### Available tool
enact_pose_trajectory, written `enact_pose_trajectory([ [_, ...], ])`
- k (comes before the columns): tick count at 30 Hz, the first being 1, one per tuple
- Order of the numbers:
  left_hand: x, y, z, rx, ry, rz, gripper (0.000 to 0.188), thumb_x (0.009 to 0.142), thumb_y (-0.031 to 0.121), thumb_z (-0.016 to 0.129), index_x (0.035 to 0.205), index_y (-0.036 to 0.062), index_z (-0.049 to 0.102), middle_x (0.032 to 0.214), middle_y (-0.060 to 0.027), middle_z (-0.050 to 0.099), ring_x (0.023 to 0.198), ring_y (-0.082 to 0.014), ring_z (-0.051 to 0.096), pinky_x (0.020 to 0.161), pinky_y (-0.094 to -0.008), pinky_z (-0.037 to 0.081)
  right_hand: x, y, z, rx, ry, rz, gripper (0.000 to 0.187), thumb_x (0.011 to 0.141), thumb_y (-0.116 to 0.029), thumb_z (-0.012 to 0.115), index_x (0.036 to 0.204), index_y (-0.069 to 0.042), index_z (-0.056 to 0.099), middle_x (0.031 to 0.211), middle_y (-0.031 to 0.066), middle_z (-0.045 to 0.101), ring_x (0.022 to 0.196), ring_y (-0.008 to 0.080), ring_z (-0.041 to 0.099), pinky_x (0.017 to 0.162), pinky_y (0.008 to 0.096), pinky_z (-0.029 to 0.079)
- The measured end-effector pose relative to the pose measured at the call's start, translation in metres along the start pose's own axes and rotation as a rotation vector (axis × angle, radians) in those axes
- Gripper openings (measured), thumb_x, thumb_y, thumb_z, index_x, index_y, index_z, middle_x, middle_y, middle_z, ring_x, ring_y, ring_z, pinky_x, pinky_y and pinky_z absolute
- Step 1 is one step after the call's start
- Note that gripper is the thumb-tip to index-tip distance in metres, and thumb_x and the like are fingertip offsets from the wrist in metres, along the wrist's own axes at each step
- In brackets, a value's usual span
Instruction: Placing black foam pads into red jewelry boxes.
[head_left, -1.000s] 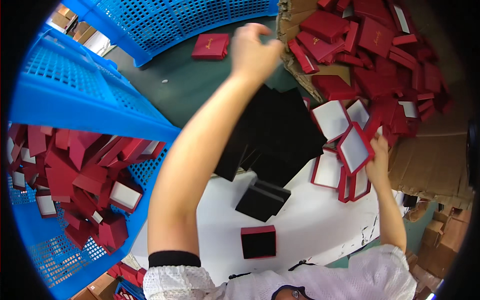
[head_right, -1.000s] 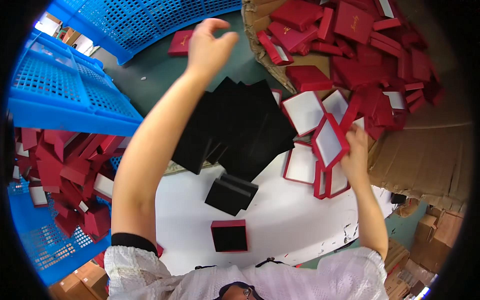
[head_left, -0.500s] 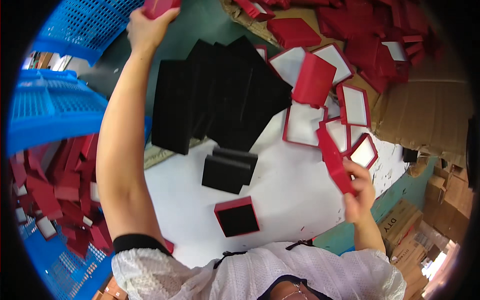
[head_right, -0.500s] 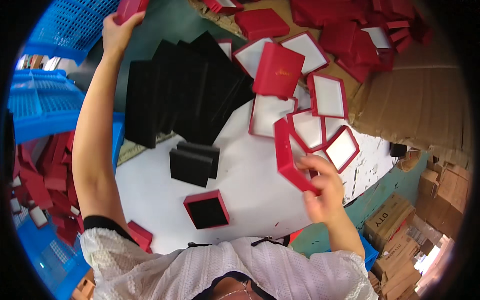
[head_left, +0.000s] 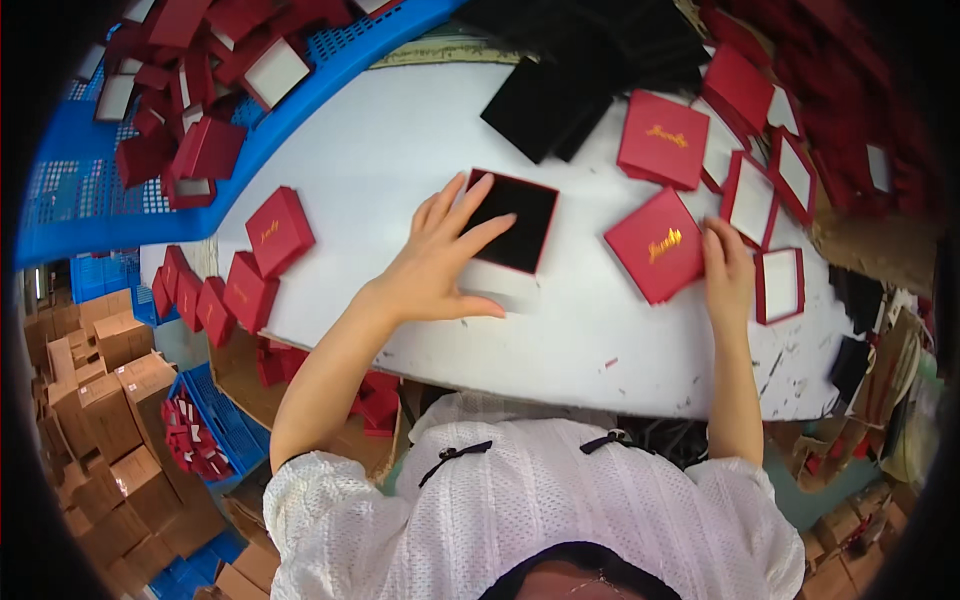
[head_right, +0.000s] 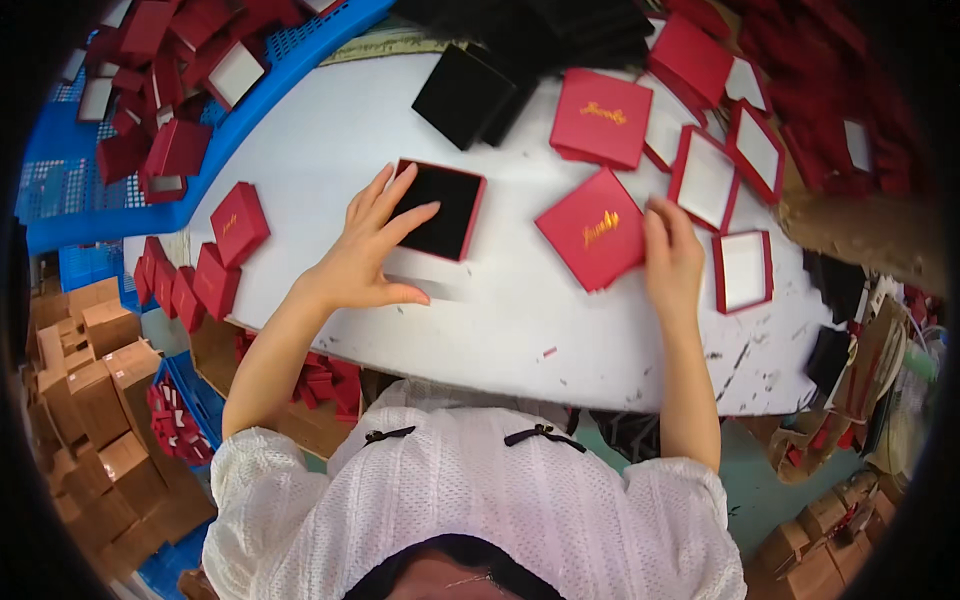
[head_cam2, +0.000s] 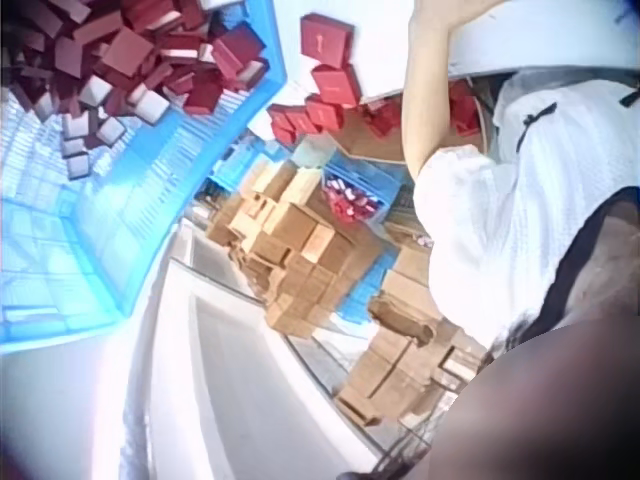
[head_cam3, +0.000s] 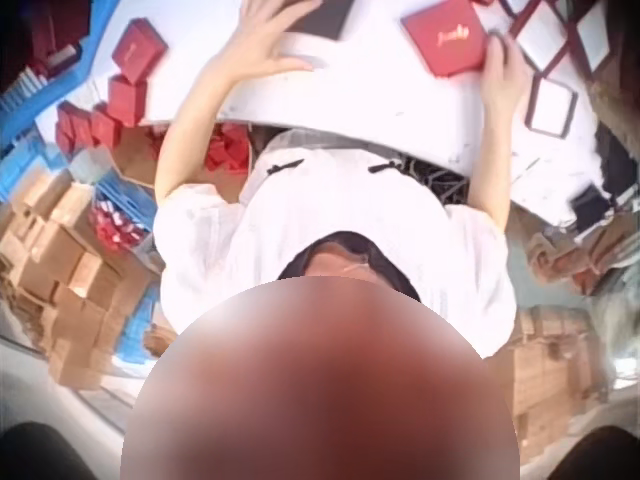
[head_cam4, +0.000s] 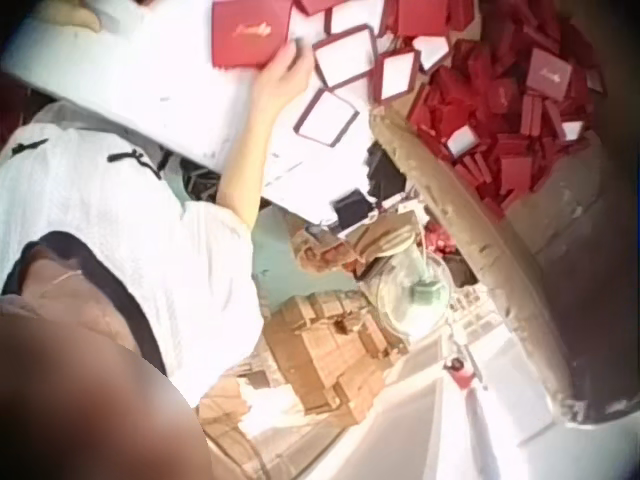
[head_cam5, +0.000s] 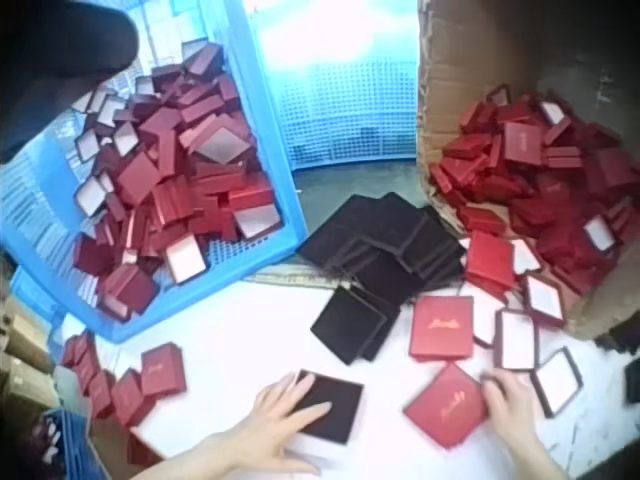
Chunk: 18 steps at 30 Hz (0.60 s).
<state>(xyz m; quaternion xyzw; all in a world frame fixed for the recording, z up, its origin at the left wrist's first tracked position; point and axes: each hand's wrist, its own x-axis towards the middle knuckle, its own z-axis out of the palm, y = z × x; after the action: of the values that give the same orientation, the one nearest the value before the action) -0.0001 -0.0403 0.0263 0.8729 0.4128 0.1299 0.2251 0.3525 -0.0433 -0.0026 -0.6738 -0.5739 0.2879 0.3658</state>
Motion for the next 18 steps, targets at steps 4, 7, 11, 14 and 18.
enact_pose_trajectory([
  [4, -0.035, 0.009, 0.023, 0.077, 0.078, -0.062, 0.071, 0.068, 0.044, 0.073, 0.128, 0.0143, 0.05, 0.148, -0.018, 0.02, 0.134, -0.0455, 0.014, 0.106, -0.0544, 0.018, -0.02, -0.017, 0.019, -0.502, -0.058, -0.411, 0.073, 0.073, -0.033, 0.071, 0.131, -0.002, 0.04, 0.135, 0.0254, 0.035, 0.123, 0.0417, 0.034, 0.101, 0.0461, 0.028],
  [7, -0.036, 0.019, 0.027, 0.149, 0.21, 0.0, 0.058, 0.07, 0.034, 0.072, 0.122, 0.0158, 0.055, 0.147, -0.0196, 0.02, 0.133, -0.0476, 0.017, 0.106, -0.0543, 0.019, -0.035, -0.026, 0.026, -0.59, -0.058, -0.458, 0.086, 0.064, -0.036, 0.076, 0.134, -0.005, 0.038, 0.137, 0.024, 0.031, 0.123, 0.041, 0.033, 0.101, 0.048, 0.028],
  [11, -0.036, 0.002, 0.014, 0.033, 0.071, 0.112, 0.06, 0.068, 0.023, 0.071, 0.124, 0.0127, 0.051, 0.146, -0.0225, 0.02, 0.132, -0.0489, 0.02, 0.105, -0.0527, 0.023, -0.035, -0.041, 0.032, -0.242, -0.299, -0.539, 0.09, 0.059, -0.036, 0.078, 0.135, -0.009, 0.038, 0.136, 0.0228, 0.03, 0.123, 0.0404, 0.031, 0.103, 0.0473, 0.026],
  [14, -0.024, 0.001, 0.021, -0.435, 0.103, 0.104, 0.072, 0.063, 0.02, 0.073, 0.128, 0.0114, 0.042, 0.144, -0.0248, 0.02, 0.13, -0.0493, 0.022, 0.104, -0.0506, 0.029, -0.034, -0.075, 0.055, -0.104, -0.482, -0.731, 0.086, 0.062, -0.035, 0.075, 0.136, -0.012, 0.038, 0.136, 0.023, 0.03, 0.123, 0.0406, 0.03, 0.104, 0.0473, 0.025],
  [18, -0.017, -0.014, 0.057, -0.63, 0.523, 0.343, 0.091, 0.061, 0.024, 0.079, 0.136, 0.0088, 0.031, 0.137, -0.0262, 0.028, 0.127, -0.0428, 0.031, 0.101, -0.0456, 0.035, -0.026, -0.102, 0.083, -0.19, -0.628, -0.776, 0.075, 0.063, -0.034, 0.076, 0.131, -0.019, 0.047, 0.134, 0.0264, 0.031, 0.121, 0.0432, 0.031, 0.101, 0.0491, 0.026],
])
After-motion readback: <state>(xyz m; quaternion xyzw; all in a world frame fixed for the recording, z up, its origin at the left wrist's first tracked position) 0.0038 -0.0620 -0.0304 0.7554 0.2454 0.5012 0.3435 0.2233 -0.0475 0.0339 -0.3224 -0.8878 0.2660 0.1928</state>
